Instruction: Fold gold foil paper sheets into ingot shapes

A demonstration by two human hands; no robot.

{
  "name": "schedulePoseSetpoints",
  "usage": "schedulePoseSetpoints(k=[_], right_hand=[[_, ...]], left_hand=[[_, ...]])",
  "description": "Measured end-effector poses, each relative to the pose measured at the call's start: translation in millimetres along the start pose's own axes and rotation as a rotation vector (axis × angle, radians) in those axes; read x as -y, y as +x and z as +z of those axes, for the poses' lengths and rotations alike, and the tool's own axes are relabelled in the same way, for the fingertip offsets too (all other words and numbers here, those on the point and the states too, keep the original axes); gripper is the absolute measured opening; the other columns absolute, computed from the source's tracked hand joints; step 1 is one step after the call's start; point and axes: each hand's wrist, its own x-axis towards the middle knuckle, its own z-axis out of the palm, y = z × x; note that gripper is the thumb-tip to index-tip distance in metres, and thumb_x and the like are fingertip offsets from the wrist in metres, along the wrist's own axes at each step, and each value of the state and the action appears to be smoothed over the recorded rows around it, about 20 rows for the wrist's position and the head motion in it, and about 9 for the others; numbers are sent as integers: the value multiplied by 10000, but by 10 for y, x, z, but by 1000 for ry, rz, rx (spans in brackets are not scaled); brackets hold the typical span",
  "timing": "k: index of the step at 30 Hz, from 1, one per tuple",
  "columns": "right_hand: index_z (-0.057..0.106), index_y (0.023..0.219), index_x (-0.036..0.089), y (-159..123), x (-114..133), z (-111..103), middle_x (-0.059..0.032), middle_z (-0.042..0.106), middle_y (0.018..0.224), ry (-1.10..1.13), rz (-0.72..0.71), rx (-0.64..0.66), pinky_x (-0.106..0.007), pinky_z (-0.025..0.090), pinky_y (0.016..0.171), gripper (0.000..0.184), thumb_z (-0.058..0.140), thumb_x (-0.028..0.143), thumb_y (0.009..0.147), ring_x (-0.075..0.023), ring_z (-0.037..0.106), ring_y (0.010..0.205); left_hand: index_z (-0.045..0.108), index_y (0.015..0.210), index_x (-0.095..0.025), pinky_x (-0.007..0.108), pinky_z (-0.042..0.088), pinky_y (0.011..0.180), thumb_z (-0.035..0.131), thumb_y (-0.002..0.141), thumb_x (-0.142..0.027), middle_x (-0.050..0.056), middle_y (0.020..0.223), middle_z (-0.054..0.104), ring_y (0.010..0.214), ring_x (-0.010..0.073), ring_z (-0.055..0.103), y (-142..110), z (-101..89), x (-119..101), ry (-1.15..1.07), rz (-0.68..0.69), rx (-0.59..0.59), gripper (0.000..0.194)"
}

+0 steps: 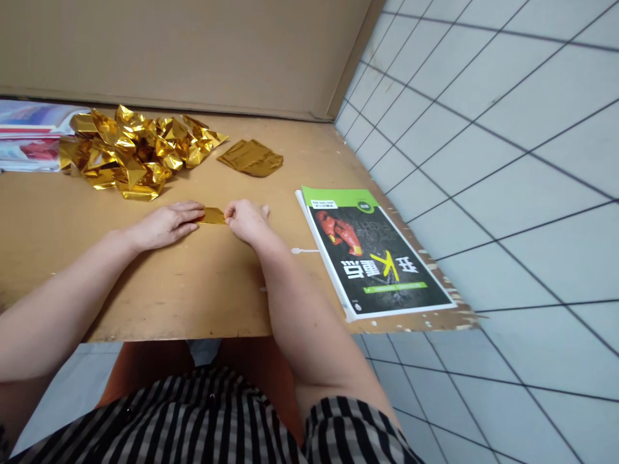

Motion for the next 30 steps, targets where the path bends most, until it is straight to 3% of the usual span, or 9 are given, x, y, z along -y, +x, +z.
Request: schedulePoseSetpoints(k=[4,8,13,16,22,30], right_hand=[[712,949,220,-48,41,24,-52,699,956,-107,-51,-33,-431,343,939,275,505,105,807,-221,598,954],[682,1111,205,-117,105,104,-127,653,1203,-201,-243,-122,-455,358,950,383,483,88,805,-292,523,1165],[429,1452,158,-141,145,206,-155,476,1496,-185,-421,39,-582,246,1116,539,382,204,916,-320,378,1388],[323,1513,116,-127,125,230,-168,357,1577,-166,-438,145,-607,171,1167,582,324,298,960,-322,281,1466],[252,1539,63,-140,143,184,-184,261,1609,-197,-367,206,-579,94,1208,640,343,332,965,-311,213,1498],[312,1530,121,-157,108,114,-156,305,1596,-223,-380,199,-578,90,1212,601,367,305,960,-297,258,1485]], left_hand=[[565,1350,-110,449,340,1171,365,968,-420,146,1471,509,1377,273,453,2,13,-8,32,-63,119,531],[516,1397,-100,438,290,1197,348,974,-445,146,1520,443,1425,266,389,1,-17,-35,63,-98,176,571],[412,1471,-97,431,270,1202,342,975,-476,151,1565,358,1449,272,342,7,-43,-82,64,-103,223,628],[382,1489,-106,431,266,1202,347,975,-490,149,1574,341,1455,278,327,13,-53,-88,57,-112,240,642],[345,1510,-131,418,235,1209,382,963,-461,128,1599,284,1473,262,289,8,-83,-54,71,-118,288,640],[362,1505,-141,410,200,1217,375,962,-476,114,1599,275,1486,249,257,-11,-110,-22,71,-129,317,638]])
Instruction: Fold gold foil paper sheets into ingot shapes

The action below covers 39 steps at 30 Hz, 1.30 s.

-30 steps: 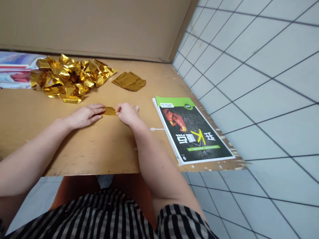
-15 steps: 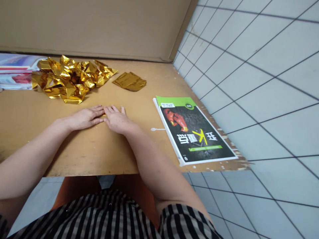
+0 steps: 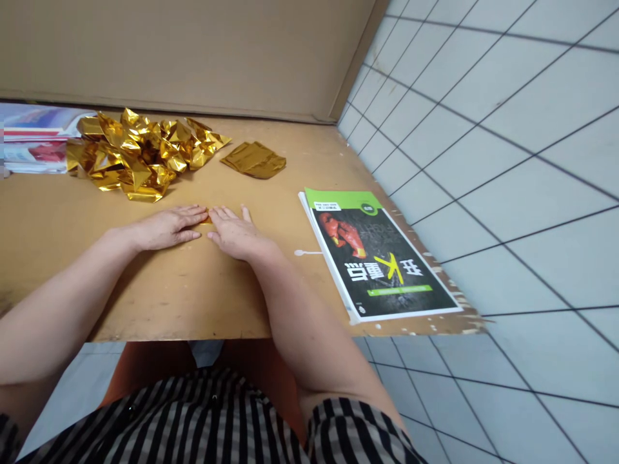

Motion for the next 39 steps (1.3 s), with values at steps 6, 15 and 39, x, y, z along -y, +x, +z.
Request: schedulePoseSetpoints(k=[6,15,39], right_hand=[[349,1517,168,-52,-26,-46,-142,340,1585,-10,20,6,-624,90,1195,570,379,290,961,-307,276,1478],[381,1502,242,-80,-60,-67,-103,330,1597,10,17,34,-662,91,1175,533,385,298,972,-313,239,1490],[430,1472,279,-96,-78,-94,-86,354,1586,33,30,13,-699,104,1154,502,403,300,971,-328,250,1485]], left_hand=[[355,1511,-165,399,181,1221,378,965,-480,98,1608,256,1495,240,230,-7,5,16,-33,10,3,630],[416,1480,-222,382,235,1205,452,931,-525,64,1597,309,1468,229,306,-90,-36,136,-121,36,-25,628],[641,1289,-270,413,349,1142,559,864,-492,29,1443,556,1396,247,433,-198,-159,342,-160,-15,-39,487]])
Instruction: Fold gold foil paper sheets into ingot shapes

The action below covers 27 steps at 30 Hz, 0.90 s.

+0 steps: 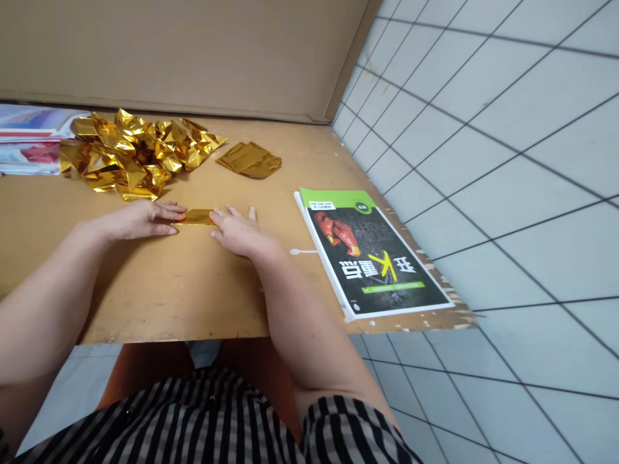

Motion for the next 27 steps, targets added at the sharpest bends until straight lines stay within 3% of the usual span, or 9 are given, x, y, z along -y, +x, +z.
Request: schedulePoseSetpoints(k=[6,11,19,27], right_hand=[[427,1475,248,-19,50,-40,-94,341,1590,-16,40,29,-683,87,1167,498,404,284,979,-324,240,1488],[453,1454,245,-12,50,-33,-96,372,1578,-17,50,17,-686,115,1158,479,417,266,977,-327,257,1482],[629,1245,278,62,-2,33,-69,614,1383,-47,-22,-111,-662,223,1097,365,457,187,936,-313,471,1330],[702,1078,220,99,18,45,-100,716,1161,-62,-35,-186,-571,228,1084,312,448,148,913,-270,569,1153]], left_hand=[[776,1007,-273,425,408,1089,587,848,-466,29,1337,646,1305,258,535,-9,-42,28,13,15,-33,313],[786,940,-273,403,445,1046,614,821,-442,25,1277,682,1239,250,583,-5,-37,41,26,25,-48,268],[758,808,-237,318,521,828,634,799,-361,23,988,748,900,198,681,73,62,-21,2,32,-204,176],[681,760,-212,329,503,814,647,794,-284,32,911,705,865,194,656,88,86,-76,-15,33,-253,86]])
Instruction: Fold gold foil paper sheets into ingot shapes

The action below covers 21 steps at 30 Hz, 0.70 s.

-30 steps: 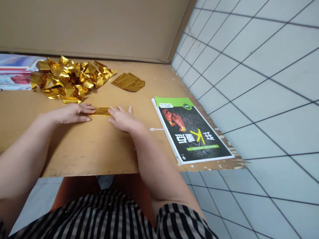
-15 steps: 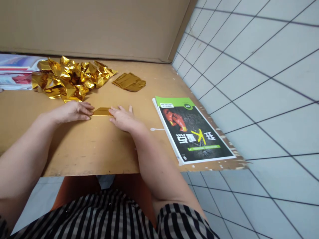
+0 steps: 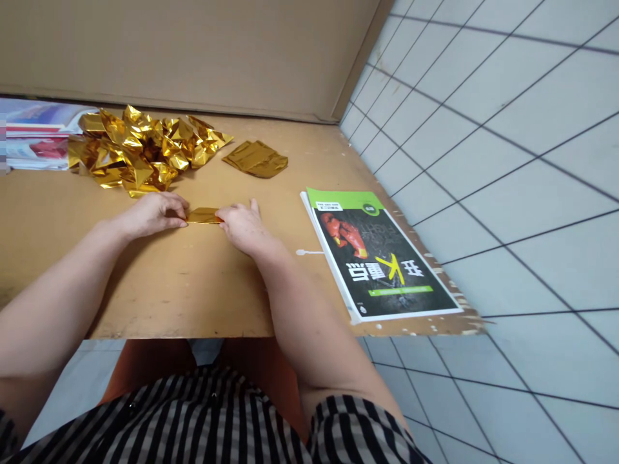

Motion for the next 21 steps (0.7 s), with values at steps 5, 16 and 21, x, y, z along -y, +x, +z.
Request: schedulePoseSetpoints(k=[5,16,21], right_hand=[[711,1047,204,-5,10,2,-106,727,1133,-29,-17,-6,-539,246,1065,325,426,127,911,-270,580,1106],[685,1150,130,2,65,-37,-143,738,1096,-92,-45,8,-389,362,990,381,369,118,937,-241,637,1015],[662,1227,178,6,22,-8,-103,748,1079,75,37,-125,-337,442,905,391,373,192,964,-223,674,965]], left_hand=[[684,788,-207,330,491,824,638,813,-303,39,920,701,847,189,642,-4,16,14,10,9,-2,109],[717,902,-186,305,469,733,638,794,-354,38,830,707,749,187,621,-17,-1,-79,57,-60,-59,215],[722,857,-163,286,459,676,597,798,-331,30,779,697,700,167,596,-24,-77,-169,-151,-186,-165,217]])
